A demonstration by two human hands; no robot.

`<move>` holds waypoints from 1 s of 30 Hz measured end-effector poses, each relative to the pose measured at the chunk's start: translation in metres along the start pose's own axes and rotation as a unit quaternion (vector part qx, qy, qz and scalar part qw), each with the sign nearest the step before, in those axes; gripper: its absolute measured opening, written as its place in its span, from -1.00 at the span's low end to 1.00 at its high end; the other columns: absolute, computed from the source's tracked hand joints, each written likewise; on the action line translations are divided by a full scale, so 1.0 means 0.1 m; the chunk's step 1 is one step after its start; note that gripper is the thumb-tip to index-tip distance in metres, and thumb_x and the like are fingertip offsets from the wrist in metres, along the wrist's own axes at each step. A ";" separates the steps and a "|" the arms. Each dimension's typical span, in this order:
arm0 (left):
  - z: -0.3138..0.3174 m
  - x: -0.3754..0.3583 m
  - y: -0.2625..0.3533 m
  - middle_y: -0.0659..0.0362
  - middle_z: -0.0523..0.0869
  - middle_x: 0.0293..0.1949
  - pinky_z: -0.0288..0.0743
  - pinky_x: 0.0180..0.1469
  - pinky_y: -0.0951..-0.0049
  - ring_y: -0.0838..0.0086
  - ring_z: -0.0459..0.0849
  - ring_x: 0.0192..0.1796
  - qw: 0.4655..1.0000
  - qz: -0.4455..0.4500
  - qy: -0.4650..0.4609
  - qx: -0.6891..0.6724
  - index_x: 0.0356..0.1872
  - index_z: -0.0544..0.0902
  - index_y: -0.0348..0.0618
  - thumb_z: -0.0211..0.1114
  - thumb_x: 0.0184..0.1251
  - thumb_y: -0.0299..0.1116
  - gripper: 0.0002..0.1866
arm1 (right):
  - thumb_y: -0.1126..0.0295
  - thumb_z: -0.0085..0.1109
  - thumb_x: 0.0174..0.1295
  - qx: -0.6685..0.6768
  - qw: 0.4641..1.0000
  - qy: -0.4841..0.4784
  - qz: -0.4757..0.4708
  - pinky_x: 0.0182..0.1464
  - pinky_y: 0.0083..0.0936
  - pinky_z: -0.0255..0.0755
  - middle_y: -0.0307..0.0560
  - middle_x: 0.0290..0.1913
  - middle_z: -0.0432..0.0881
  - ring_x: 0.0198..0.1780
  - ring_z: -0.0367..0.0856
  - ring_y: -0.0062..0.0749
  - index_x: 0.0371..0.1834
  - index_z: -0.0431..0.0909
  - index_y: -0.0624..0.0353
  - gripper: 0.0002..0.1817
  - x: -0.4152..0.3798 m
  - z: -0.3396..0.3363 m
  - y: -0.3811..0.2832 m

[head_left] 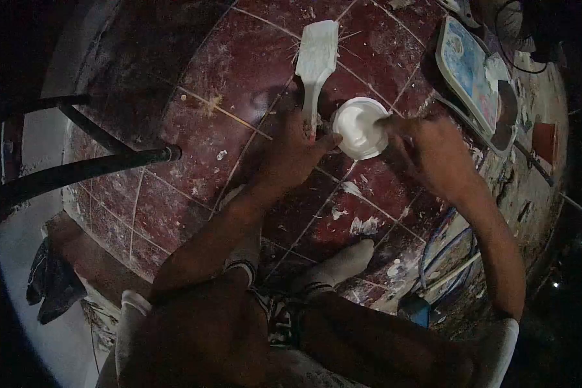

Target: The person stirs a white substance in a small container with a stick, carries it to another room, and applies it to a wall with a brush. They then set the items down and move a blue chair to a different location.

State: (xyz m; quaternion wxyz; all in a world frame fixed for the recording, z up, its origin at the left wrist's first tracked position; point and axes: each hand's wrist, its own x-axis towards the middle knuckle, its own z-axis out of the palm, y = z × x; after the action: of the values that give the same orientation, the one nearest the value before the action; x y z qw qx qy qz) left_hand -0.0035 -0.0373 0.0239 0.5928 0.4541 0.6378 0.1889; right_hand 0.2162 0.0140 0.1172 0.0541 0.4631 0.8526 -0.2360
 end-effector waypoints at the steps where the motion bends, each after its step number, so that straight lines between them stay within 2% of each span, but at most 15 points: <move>1: 0.03 0.03 -0.07 -0.07 0.55 0.01 0.48 0.09 0.16 0.22 0.57 0.03 1.000 0.000 -0.001 0.000 0.17 0.41 -0.36 0.50 0.25 -0.02 -0.29 | 0.30 0.13 0.41 -0.070 0.997 0.001 0.027 -0.18 -0.08 0.62 0.21 -0.34 0.72 -0.34 0.72 0.10 0.04 0.71 0.13 -0.73 0.00 -0.04 -0.03; 2: 0.10 0.09 -0.20 -0.04 0.54 -0.04 0.48 0.09 0.17 0.24 0.56 0.00 0.997 0.051 0.022 -0.048 0.15 0.42 -0.36 0.50 0.25 -0.04 -0.31 | 0.30 0.13 0.41 -0.070 0.997 0.001 0.029 -0.18 -0.08 0.62 0.21 -0.34 0.72 -0.34 0.72 0.10 0.04 0.71 0.13 -0.73 0.00 -0.02 -0.02; 4: 0.09 0.08 -0.14 -0.01 0.53 -0.09 0.48 0.08 0.19 0.26 0.55 -0.03 0.989 0.101 0.045 -0.096 0.14 0.43 -0.35 0.51 0.24 -0.06 -0.33 | 0.32 0.12 0.41 0.116 0.992 0.031 0.025 -0.23 -0.09 0.61 0.21 -0.40 0.70 -0.37 0.72 0.11 0.00 0.71 0.19 -0.74 0.01 0.05 0.02; 5: 0.07 0.05 -0.10 0.01 0.53 -0.12 0.48 0.06 0.19 0.27 0.55 -0.06 0.996 0.073 0.042 -0.041 0.12 0.44 -0.34 0.50 0.25 -0.05 -0.35 | 0.32 0.12 0.41 0.117 0.992 0.031 0.025 -0.23 -0.09 0.61 0.21 -0.40 0.70 -0.37 0.72 0.11 0.00 0.71 0.19 -0.74 0.00 0.05 0.03; 7: 0.05 0.03 -0.05 0.02 0.52 -0.15 0.49 0.04 0.20 0.28 0.54 -0.09 0.998 0.044 0.037 0.014 0.09 0.44 -0.34 0.50 0.25 -0.05 -0.36 | 0.32 0.10 0.43 -0.077 0.996 -0.033 0.030 -0.25 -0.11 0.61 0.19 -0.47 0.68 -0.40 0.72 0.08 -0.13 0.71 0.26 -0.74 -0.03 0.01 0.07; 10: 0.04 0.08 -0.13 0.03 0.54 -0.17 0.49 -0.01 0.18 0.29 0.54 -0.13 1.000 0.018 0.011 0.018 0.07 0.45 -0.32 0.50 0.24 -0.02 -0.36 | 0.29 0.10 0.43 0.080 0.994 0.010 0.069 -0.25 -0.09 0.60 0.20 -0.51 0.66 -0.40 0.72 0.06 -0.28 0.70 0.30 -0.71 0.01 -0.02 -0.09; 13: 0.08 0.10 -0.20 0.07 0.52 -0.23 0.49 -0.05 0.17 0.30 0.52 -0.18 0.996 0.070 0.012 -0.060 0.05 0.45 -0.32 0.50 0.23 0.05 -0.33 | 0.27 0.10 0.44 -0.041 0.999 0.000 -0.015 -0.27 -0.10 0.61 0.20 -0.50 0.66 -0.43 0.71 0.08 -0.30 0.69 0.31 -0.68 -0.02 0.06 0.04; 15: 0.11 0.09 -0.20 0.19 0.55 -0.33 0.45 -0.19 0.35 0.49 0.50 -0.29 0.995 0.078 0.056 -0.032 -0.08 0.54 -0.26 0.49 0.24 0.03 -0.45 | 0.27 0.10 0.43 -0.061 0.998 0.003 0.013 -0.27 -0.10 0.61 0.21 -0.49 0.66 -0.44 0.71 0.09 -0.26 0.69 0.31 -0.69 0.01 0.11 0.08; 17: 0.07 0.08 -0.15 0.20 0.55 -0.33 0.46 -0.20 0.35 0.49 0.50 -0.29 0.997 0.059 0.049 -0.004 -0.08 0.55 -0.27 0.49 0.24 0.03 -0.45 | 0.27 0.10 0.43 -0.080 0.996 0.005 0.040 -0.27 -0.10 0.61 0.22 -0.48 0.67 -0.45 0.70 0.10 -0.23 0.68 0.30 -0.71 0.03 0.11 0.06; 19: 0.06 0.06 -0.13 0.20 0.55 -0.33 0.46 -0.20 0.34 0.49 0.50 -0.30 0.998 0.042 0.043 0.024 -0.08 0.55 -0.28 0.50 0.24 0.03 -0.44 | 0.39 0.12 0.40 0.040 0.997 -0.060 -0.002 -0.10 -0.15 0.59 0.25 -0.19 0.74 -0.33 0.73 0.04 0.08 0.68 0.20 -0.73 0.02 0.02 -0.02; 22: 0.09 0.08 -0.18 0.21 0.56 -0.33 0.48 -0.18 0.34 0.49 0.50 -0.29 0.998 0.037 0.050 0.000 -0.07 0.55 -0.28 0.50 0.24 0.02 -0.44 | 0.38 0.13 0.40 -0.084 0.994 -0.034 0.063 -0.08 -0.16 0.60 0.26 -0.19 0.74 -0.28 0.76 0.02 0.06 0.68 0.23 -0.73 0.07 -0.05 -0.12; 24: 0.14 0.17 -0.30 0.20 0.57 -0.32 0.49 -0.13 0.35 0.47 0.51 -0.28 0.983 0.126 0.039 -0.124 -0.08 0.56 -0.28 0.50 0.24 0.03 -0.45 | 0.36 0.12 0.39 -0.020 1.000 -0.014 0.016 -0.17 -0.12 0.61 0.23 -0.31 0.71 -0.33 0.74 0.07 -0.01 0.68 0.21 -0.76 0.05 0.02 -0.08; 26: 0.15 0.12 -0.27 0.20 0.58 -0.31 0.49 -0.10 0.34 0.46 0.53 -0.26 0.989 0.111 0.067 -0.078 -0.06 0.55 -0.28 0.50 0.24 0.01 -0.45 | 0.34 0.11 0.38 0.043 0.999 0.006 -0.031 -0.26 -0.07 0.62 0.21 -0.43 0.69 -0.39 0.73 0.12 -0.07 0.69 0.20 -0.78 0.03 0.04 -0.05; 28: 0.13 0.10 -0.26 0.19 0.59 -0.30 0.50 -0.07 0.34 0.46 0.54 -0.24 0.991 0.095 0.094 -0.031 -0.03 0.55 -0.28 0.50 0.23 0.00 -0.44 | 0.37 0.11 0.37 -0.038 0.998 -0.032 0.027 -0.22 -0.06 0.62 0.17 -0.42 0.70 -0.37 0.72 0.14 -0.05 0.69 0.16 -0.79 0.02 0.03 -0.04; 30: 0.10 0.14 -0.30 0.03 0.54 -0.17 0.48 -0.05 0.16 0.31 0.54 -0.14 0.995 0.068 0.022 -0.063 0.05 0.43 -0.31 0.51 0.21 -0.03 -0.36 | 0.37 0.11 0.37 0.029 1.000 0.000 -0.006 -0.22 -0.08 0.63 0.16 -0.42 0.70 -0.37 0.73 0.12 -0.05 0.69 0.15 -0.78 0.02 0.05 -0.07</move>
State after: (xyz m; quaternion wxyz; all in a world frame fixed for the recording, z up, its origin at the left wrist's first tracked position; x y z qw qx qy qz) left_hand -0.0032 -0.0449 -0.0098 0.5915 0.4537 0.6054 0.2788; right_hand 0.2089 0.0100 0.1150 0.0394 0.4592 0.8482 -0.2610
